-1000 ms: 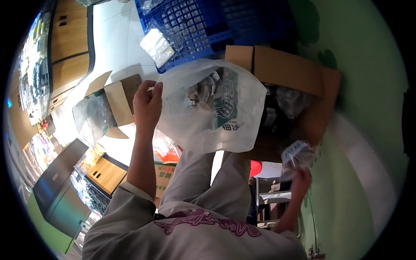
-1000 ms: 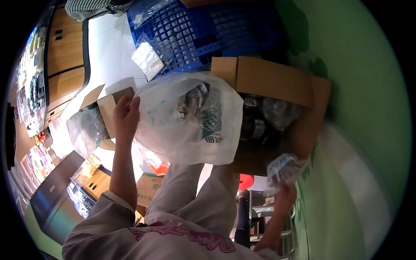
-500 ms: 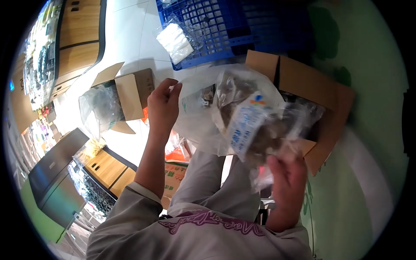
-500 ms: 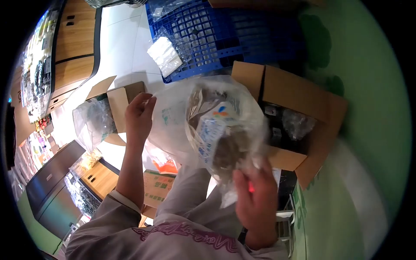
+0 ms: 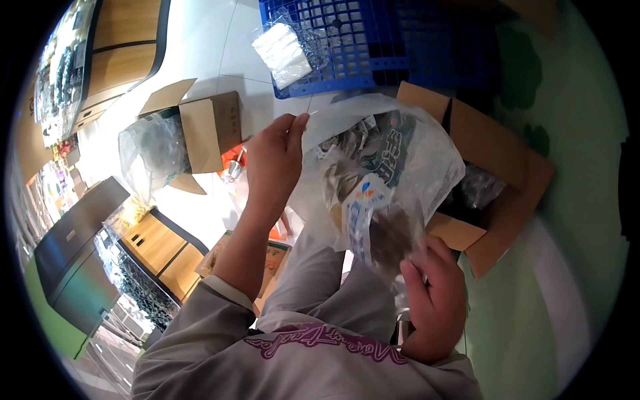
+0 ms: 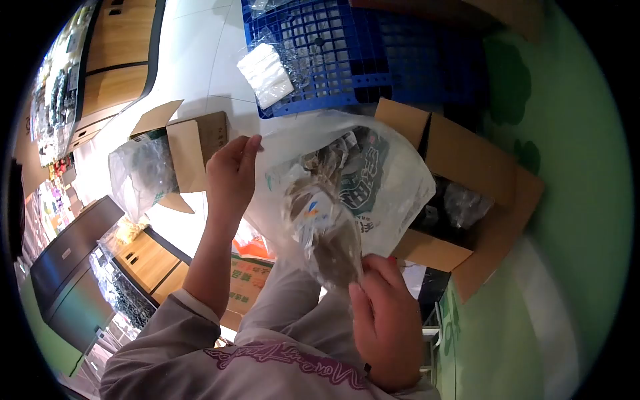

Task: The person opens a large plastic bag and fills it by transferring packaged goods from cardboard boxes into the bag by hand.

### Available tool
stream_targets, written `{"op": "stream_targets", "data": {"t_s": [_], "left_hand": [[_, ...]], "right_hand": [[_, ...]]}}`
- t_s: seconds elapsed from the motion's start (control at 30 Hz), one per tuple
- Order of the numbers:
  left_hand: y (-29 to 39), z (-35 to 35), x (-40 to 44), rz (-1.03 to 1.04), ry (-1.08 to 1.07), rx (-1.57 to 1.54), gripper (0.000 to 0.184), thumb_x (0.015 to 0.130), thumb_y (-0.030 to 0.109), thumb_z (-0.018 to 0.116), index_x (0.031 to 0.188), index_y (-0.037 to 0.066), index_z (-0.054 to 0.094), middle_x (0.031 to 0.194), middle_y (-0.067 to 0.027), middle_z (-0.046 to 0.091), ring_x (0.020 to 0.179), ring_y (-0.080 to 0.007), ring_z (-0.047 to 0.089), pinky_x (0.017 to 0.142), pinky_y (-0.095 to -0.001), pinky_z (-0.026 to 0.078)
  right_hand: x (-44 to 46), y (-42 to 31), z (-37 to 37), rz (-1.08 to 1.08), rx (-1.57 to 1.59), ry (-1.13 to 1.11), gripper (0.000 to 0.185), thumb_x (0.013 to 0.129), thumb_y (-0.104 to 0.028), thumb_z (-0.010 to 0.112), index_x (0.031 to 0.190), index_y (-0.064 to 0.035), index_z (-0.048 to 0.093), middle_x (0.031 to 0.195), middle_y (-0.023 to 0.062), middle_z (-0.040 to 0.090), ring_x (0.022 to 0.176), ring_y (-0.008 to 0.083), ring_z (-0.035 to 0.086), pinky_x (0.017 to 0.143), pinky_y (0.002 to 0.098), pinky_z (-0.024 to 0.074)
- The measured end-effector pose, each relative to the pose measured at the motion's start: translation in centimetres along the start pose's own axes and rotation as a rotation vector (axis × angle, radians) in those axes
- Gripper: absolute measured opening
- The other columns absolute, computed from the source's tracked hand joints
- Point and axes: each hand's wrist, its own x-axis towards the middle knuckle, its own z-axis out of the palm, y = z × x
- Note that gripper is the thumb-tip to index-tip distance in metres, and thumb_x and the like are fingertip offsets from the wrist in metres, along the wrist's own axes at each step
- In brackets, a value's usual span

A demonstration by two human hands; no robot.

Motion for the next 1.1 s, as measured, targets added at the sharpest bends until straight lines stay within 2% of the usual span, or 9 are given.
{"op": "stream_targets", "data": {"t_s": [0.3,0.37,0.43,0.57,0.67,0.77,0.87,0.97,1.1], "left_hand": [[-0.5,0.6,-1.2,0.111,-0.061,-0.178,0.021,0.090,0.017,0.053,0.082,-0.001,0.063,0.056,-0.0059,0.048,0.050,-0.0097,0.042,0.050,-0.0254,0.036],[-0.6,0.9,-1.3,0.101,-0.082,-0.171,0.020,0.090,0.016,0.053,0.082,0.000,0.062,0.055,-0.0050,0.048,0.050,-0.0088,0.042,0.050,-0.0249,0.035],[-1.0,1.3,-1.1,0.064,-0.082,-0.214,0.018,0.090,0.015,0.052,0.082,0.001,0.061,0.056,-0.0029,0.049,0.049,-0.0071,0.042,0.049,-0.0235,0.035],[-1.5,1.7,-0.7,0.126,-0.032,-0.173,0.018,0.090,0.014,0.051,0.081,0.002,0.061,0.058,-0.0017,0.050,0.048,-0.0067,0.041,0.048,-0.0226,0.033],[-1.0,1.8,-1.4,0.164,-0.018,-0.119,0.018,0.091,0.013,0.049,0.082,0.002,0.061,0.059,-0.0016,0.049,0.048,-0.0064,0.040,0.048,-0.0225,0.032],[-0.9,2.3,-1.9,0.194,-0.027,-0.121,0.018,0.091,0.012,0.049,0.082,0.002,0.061,0.059,-0.0009,0.048,0.048,-0.0058,0.040,0.048,-0.0223,0.032],[-0.6,2.4,-2.3,0.162,-0.058,-0.144,0.018,0.091,0.013,0.049,0.083,0.003,0.062,0.058,0.0002,0.048,0.046,-0.0041,0.038,0.046,-0.0211,0.031],[-1.0,3.1,-2.5,0.188,-0.050,-0.174,0.019,0.092,0.015,0.049,0.083,0.003,0.062,0.056,0.0017,0.046,0.043,-0.0027,0.037,0.042,-0.0198,0.029],[-0.4,3.4,-2.3,0.098,-0.003,-0.217,0.015,0.090,0.012,0.053,0.084,0.001,0.062,0.061,-0.0027,0.050,0.053,-0.0069,0.039,0.050,-0.0234,0.033]], "right_hand": [[16.3,10.6,8.1,0.105,-0.363,-0.239,0.022,0.081,-0.008,0.050,0.098,0.0054,0.055,0.106,0.0251,0.052,0.094,0.0403,0.053,0.081,0.0436,0.0433],[21.1,14.6,10.4,0.285,-0.276,-0.386,0.024,0.082,-0.011,0.056,0.098,0.0064,0.057,0.099,0.0212,0.058,0.091,0.0329,0.058,0.071,0.0424,0.0466],[24.1,17.5,13.2,0.498,0.247,-0.432,0.029,0.084,-0.013,0.056,0.107,0.0048,0.055,0.099,0.0181,0.060,0.084,0.0322,0.061,0.069,0.0430,0.0506],[28.5,14.6,15.4,0.550,0.241,-0.488,0.032,0.084,-0.012,0.055,0.111,0.0045,0.051,0.097,0.0191,0.059,0.083,0.0314,0.061,0.065,0.0412,0.0548],[32.5,18.4,20.3,0.464,0.126,-0.542,0.039,0.085,-0.016,0.053,0.120,0.0029,0.047,0.109,0.0214,0.055,0.086,0.0325,0.061,0.060,0.0395,0.0552],[32.6,19.3,22.2,-0.043,-0.041,0.065,0.043,0.086,-0.025,0.044,0.120,0.0016,0.048,0.126,0.0226,0.046,0.116,0.0342,0.045,0.094,0.0442,0.0380],[32.0,19.0,21.5,-0.192,-0.144,0.372,0.041,0.088,-0.028,0.043,0.120,-0.0032,0.050,0.126,0.0201,0.047,0.118,0.0365,0.041,0.101,0.0420,0.0292],[35.3,23.5,25.1,-0.476,-0.463,0.313,0.040,0.086,-0.027,0.046,0.118,-0.0037,0.051,0.123,0.0202,0.049,0.116,0.0364,0.042,0.100,0.0424,0.0305],[32.4,16.7,20.0,-0.414,-0.348,0.188,0.038,0.083,-0.026,0.051,0.113,-0.0036,0.056,0.122,0.0189,0.051,0.114,0.0354,0.044,0.099,0.0417,0.0319]]}}
